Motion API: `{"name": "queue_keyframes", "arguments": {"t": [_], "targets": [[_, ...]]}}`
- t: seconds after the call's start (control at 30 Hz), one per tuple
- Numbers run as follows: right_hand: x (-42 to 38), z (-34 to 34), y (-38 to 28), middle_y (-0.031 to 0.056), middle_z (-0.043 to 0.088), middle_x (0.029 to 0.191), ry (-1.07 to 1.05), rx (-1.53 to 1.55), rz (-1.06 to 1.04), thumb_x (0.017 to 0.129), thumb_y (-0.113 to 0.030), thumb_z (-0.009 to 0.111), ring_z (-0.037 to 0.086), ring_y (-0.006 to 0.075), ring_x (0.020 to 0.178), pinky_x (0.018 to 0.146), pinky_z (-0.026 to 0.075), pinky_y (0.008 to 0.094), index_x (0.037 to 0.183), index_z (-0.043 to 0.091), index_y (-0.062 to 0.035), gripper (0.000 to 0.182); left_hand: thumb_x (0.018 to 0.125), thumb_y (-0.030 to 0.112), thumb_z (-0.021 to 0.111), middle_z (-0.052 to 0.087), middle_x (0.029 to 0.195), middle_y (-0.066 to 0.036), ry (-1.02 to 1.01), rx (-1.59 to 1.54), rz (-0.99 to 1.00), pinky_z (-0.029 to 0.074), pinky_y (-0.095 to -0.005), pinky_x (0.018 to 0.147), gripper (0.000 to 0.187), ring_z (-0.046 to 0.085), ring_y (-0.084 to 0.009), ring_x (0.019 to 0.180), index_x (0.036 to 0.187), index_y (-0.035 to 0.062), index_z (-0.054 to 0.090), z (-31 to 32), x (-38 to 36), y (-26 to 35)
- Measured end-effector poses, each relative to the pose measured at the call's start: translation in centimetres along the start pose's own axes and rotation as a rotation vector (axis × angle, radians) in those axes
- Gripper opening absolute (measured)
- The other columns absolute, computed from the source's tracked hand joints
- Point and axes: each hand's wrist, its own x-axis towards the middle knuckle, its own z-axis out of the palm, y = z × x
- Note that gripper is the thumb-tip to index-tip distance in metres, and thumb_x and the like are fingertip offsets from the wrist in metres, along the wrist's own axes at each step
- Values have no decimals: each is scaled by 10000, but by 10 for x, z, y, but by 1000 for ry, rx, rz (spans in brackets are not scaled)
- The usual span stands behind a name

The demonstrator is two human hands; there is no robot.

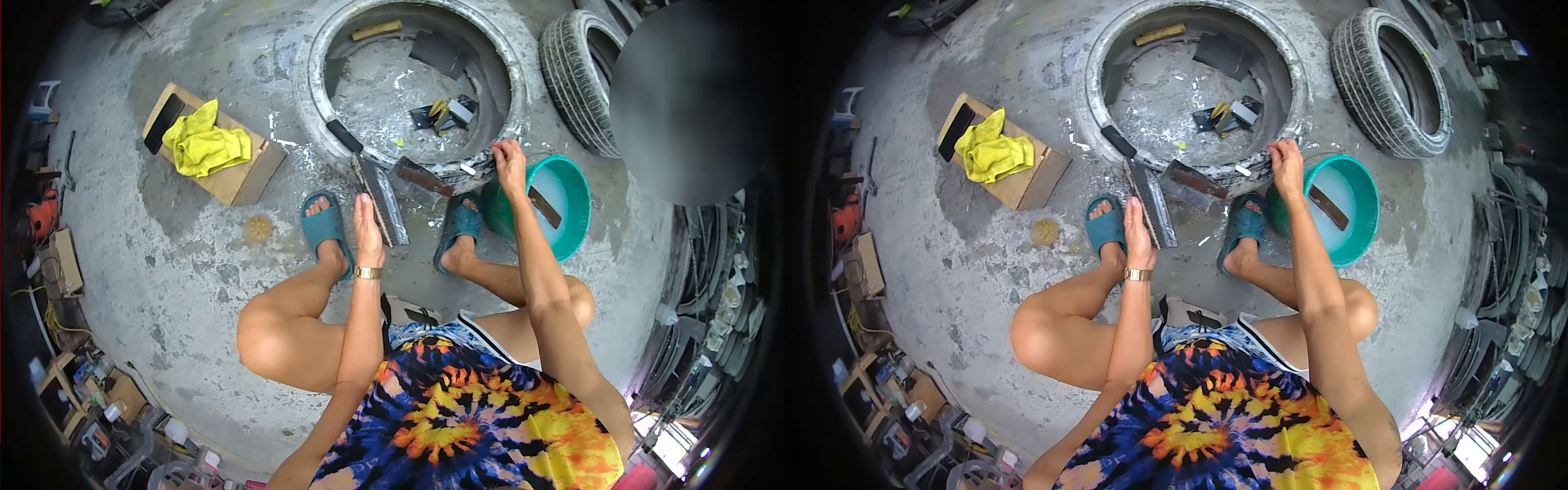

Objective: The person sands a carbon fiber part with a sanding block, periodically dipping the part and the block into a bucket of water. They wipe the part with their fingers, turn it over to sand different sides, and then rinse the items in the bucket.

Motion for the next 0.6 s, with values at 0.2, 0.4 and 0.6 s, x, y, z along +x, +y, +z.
{"name": "queue_keyframes", "arguments": {"t": [0.2,0.4,0.6], "targets": [[-21,-14,-68,151,593,1011,157,57,-89,838,10,571,586,336,954,839,468,372,1023,619,-20,194,1000,392,464,512,1296,-50,56,36,-35,363,-267,1004,607,478,-114,1157,1402,-49,353,-3,2,-2],[-72,45,-137,162,484,1328,-282,-142,-302,708,-191,772,484,362,1179,964,389,461,1145,525,-89,513,981,311,532,570,989,-6,-23,22,74,488,-291,799,225,584,-113,908,1036,96,494,-5,6,-12],[-75,48,-143,233,491,1307,-203,-38,-370,765,-140,707,500,396,1156,959,385,463,1192,574,-48,456,833,94,679,635,1046,-134,-153,-82,14,550,-307,773,721,664,-190,880,1393,23,231,-9,-3,-13]]}}
